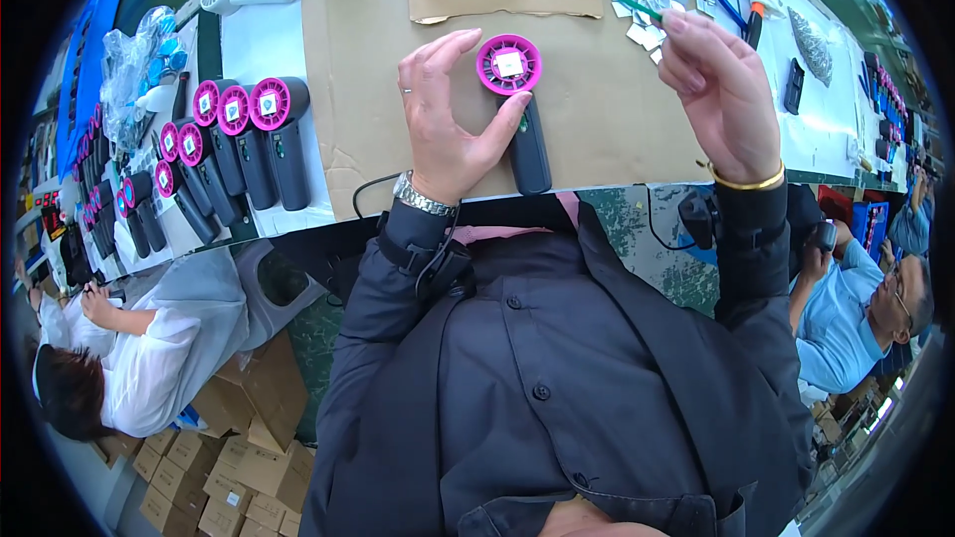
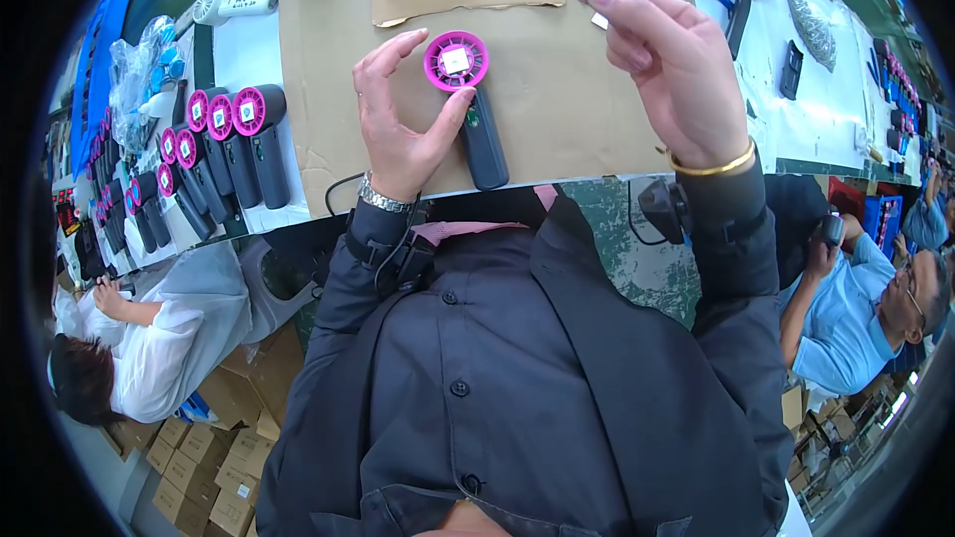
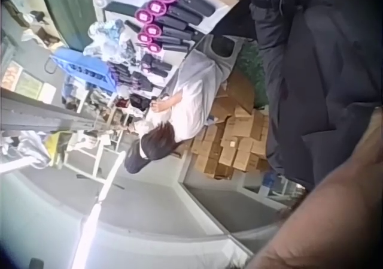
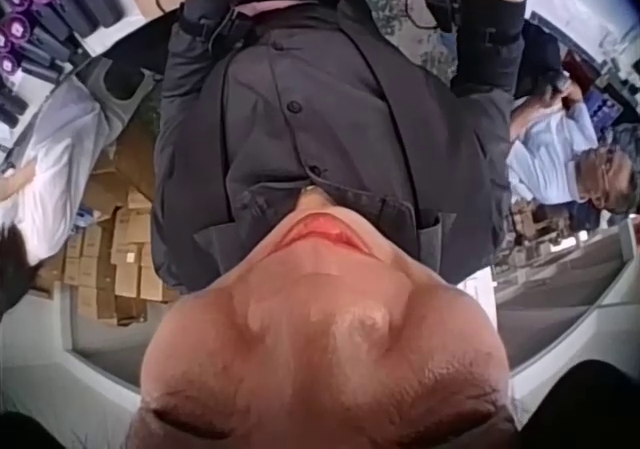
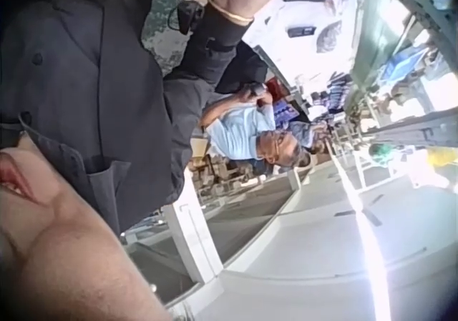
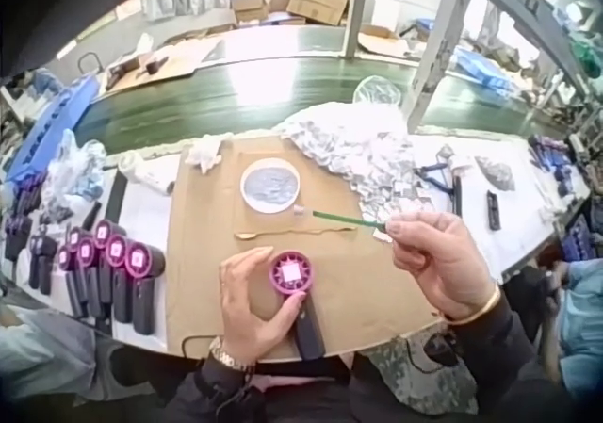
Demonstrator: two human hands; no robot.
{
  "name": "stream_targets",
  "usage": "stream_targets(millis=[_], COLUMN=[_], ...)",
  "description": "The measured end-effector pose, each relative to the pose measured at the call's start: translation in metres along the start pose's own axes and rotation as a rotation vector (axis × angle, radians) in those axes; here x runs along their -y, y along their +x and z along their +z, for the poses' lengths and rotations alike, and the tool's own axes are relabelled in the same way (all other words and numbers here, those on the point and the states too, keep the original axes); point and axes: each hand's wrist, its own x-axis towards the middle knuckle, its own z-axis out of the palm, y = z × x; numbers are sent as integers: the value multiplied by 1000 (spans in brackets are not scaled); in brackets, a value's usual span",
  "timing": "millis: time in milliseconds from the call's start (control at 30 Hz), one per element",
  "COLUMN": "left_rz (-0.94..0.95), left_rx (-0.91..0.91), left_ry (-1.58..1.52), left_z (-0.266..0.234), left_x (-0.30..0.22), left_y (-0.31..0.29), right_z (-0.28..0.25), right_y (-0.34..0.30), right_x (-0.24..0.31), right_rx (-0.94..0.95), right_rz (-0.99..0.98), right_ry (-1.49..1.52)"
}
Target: Applying components or adhesive to hair dryer shells on an assembly line.
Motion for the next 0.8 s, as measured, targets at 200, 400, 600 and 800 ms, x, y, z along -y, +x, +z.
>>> stream_targets(millis=[200,400,600,800], left_rz=[10,4,13,2], left_rx=[2,8,6,5], left_ry=[3,1,-2,-7], left_z=[-2,-2,-2,-2], left_x=[-1,-4,-3,-4], left_y=[-1,0,1,1], right_z=[8,18,9,23], right_y=[-32,-41,-36,-38], right_x=[-19,-41,-56,-55], right_rx=[-161,-238,-141,-110], right_rz=[5,-82,-407,-537], right_ry=[-192,-314,-758,-977])
